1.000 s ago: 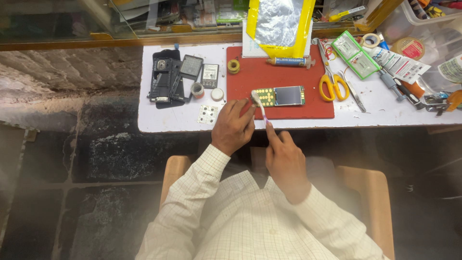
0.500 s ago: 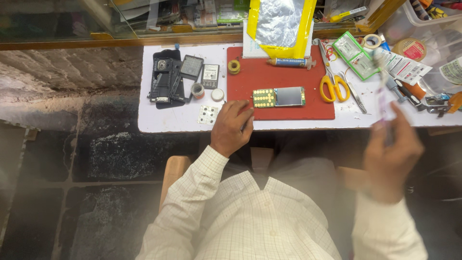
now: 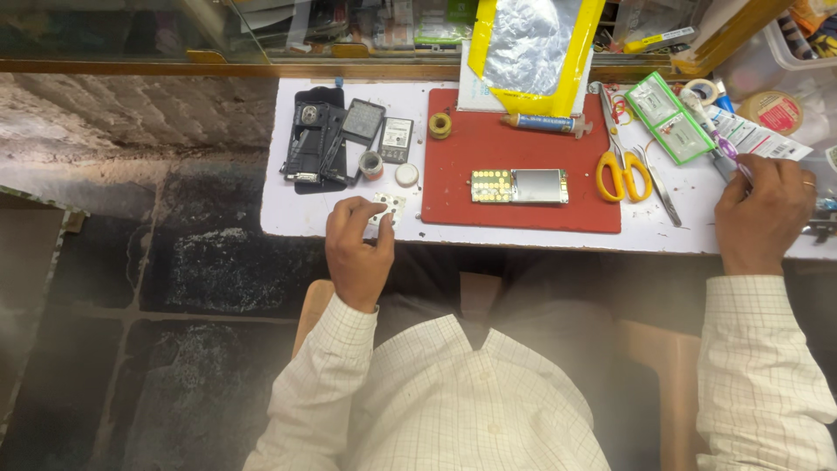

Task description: The person uses a soldering iron to work on a small circuit board with a display, then wipes the board with a toothbrush. They apply a substance from a syringe onto a white plastic piece and attach it to the circuit board. Finally, the person counts a stack of purple banknotes.

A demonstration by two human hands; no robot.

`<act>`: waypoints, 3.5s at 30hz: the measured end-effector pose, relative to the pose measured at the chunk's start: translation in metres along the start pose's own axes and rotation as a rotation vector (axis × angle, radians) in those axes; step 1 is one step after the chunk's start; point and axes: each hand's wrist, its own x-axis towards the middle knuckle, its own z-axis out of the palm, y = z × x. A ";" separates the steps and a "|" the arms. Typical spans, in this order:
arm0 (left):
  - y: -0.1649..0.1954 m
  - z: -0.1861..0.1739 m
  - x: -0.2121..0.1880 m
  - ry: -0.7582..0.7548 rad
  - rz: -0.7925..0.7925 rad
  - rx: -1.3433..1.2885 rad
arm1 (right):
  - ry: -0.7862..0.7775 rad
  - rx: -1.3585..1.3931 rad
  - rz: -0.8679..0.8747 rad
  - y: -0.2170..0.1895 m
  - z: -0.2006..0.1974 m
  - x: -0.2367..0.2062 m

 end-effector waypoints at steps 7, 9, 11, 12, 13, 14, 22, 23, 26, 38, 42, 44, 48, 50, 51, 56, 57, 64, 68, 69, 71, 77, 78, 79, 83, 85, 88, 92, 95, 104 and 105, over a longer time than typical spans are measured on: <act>0.001 0.001 -0.007 0.024 -0.013 -0.007 | 0.044 0.407 0.166 -0.020 -0.023 0.008; 0.003 0.002 -0.009 0.051 -0.005 -0.047 | 0.076 0.554 0.163 -0.034 -0.040 0.005; 0.004 0.005 -0.011 0.019 -0.116 -0.070 | 0.115 0.534 0.020 -0.058 -0.057 -0.004; 0.004 0.005 -0.011 0.003 -0.172 -0.081 | 0.107 0.553 -0.016 -0.071 -0.065 -0.009; 0.003 0.005 -0.011 0.005 -0.163 -0.026 | 0.032 0.613 0.020 -0.085 -0.073 -0.017; 0.001 0.005 -0.010 0.004 -0.156 0.029 | -0.042 0.669 0.060 -0.099 -0.079 -0.025; -0.009 0.002 0.001 -0.069 -0.231 0.247 | -0.987 1.201 -0.206 -0.167 -0.085 -0.073; -0.008 0.003 0.002 -0.084 -0.236 0.267 | -1.081 1.303 -0.273 -0.175 -0.083 -0.081; -0.006 0.007 0.000 -0.111 -0.260 0.273 | -1.364 1.380 -0.450 -0.193 -0.083 -0.110; -0.017 0.015 0.010 -0.199 -0.374 0.239 | -1.429 1.381 -0.441 -0.199 -0.091 -0.127; -0.014 0.003 0.006 -0.180 -0.101 0.168 | -1.421 1.391 -0.434 -0.198 -0.092 -0.126; -0.013 -0.008 0.007 -0.263 0.039 0.177 | -1.428 1.370 -0.426 -0.197 -0.092 -0.126; -0.013 -0.023 0.018 -0.383 0.259 0.236 | -1.453 1.365 -0.390 -0.198 -0.092 -0.127; -0.012 -0.024 0.023 -0.439 0.330 0.281 | -1.444 1.335 -0.410 -0.200 -0.092 -0.127; -0.011 -0.023 0.025 -0.467 0.366 0.301 | -1.438 1.318 -0.418 -0.200 -0.092 -0.127; -0.013 -0.013 0.024 -0.513 0.390 0.426 | -1.438 1.313 -0.389 -0.200 -0.091 -0.128; -0.014 -0.011 0.022 -0.525 0.385 0.439 | -1.435 1.312 -0.381 -0.200 -0.091 -0.128; -0.024 -0.006 0.011 -0.486 0.467 0.476 | -1.423 1.349 -0.342 -0.196 -0.091 -0.126; -0.025 -0.008 0.014 -0.478 0.494 0.453 | -1.413 1.304 -0.393 -0.195 -0.090 -0.120; -0.025 -0.010 0.016 -0.480 0.489 0.432 | -1.412 1.297 -0.407 -0.196 -0.090 -0.120; -0.023 -0.014 0.020 -0.482 0.447 0.386 | -1.422 1.297 -0.395 -0.197 -0.089 -0.119; -0.013 -0.024 0.024 -0.446 0.414 0.261 | -1.420 1.330 -0.367 -0.198 -0.090 -0.119; -0.013 -0.023 0.023 -0.446 0.424 0.265 | -1.420 1.333 -0.367 -0.198 -0.090 -0.119; -0.014 -0.023 0.023 -0.464 0.429 0.286 | -1.422 1.322 -0.369 -0.198 -0.090 -0.119; -0.021 -0.015 0.021 -0.516 0.492 0.426 | -1.433 1.292 -0.370 -0.198 -0.091 -0.118; -0.024 -0.013 0.020 -0.527 0.533 0.483 | -1.444 1.293 -0.353 -0.198 -0.091 -0.118; -0.025 -0.013 0.023 -0.530 0.539 0.455 | -1.448 1.306 -0.332 -0.198 -0.090 -0.120; -0.021 -0.018 0.031 -0.519 0.439 0.322 | -1.424 1.323 -0.348 -0.199 -0.088 -0.121; -0.016 -0.017 0.032 -0.501 0.376 0.321 | -1.429 1.321 -0.344 -0.199 -0.088 -0.121; -0.016 -0.004 0.011 -0.486 0.386 0.448 | -1.460 1.258 -0.339 -0.201 -0.092 -0.119; -0.017 -0.003 0.010 -0.483 0.407 0.453 | -1.462 1.248 -0.341 -0.201 -0.092 -0.119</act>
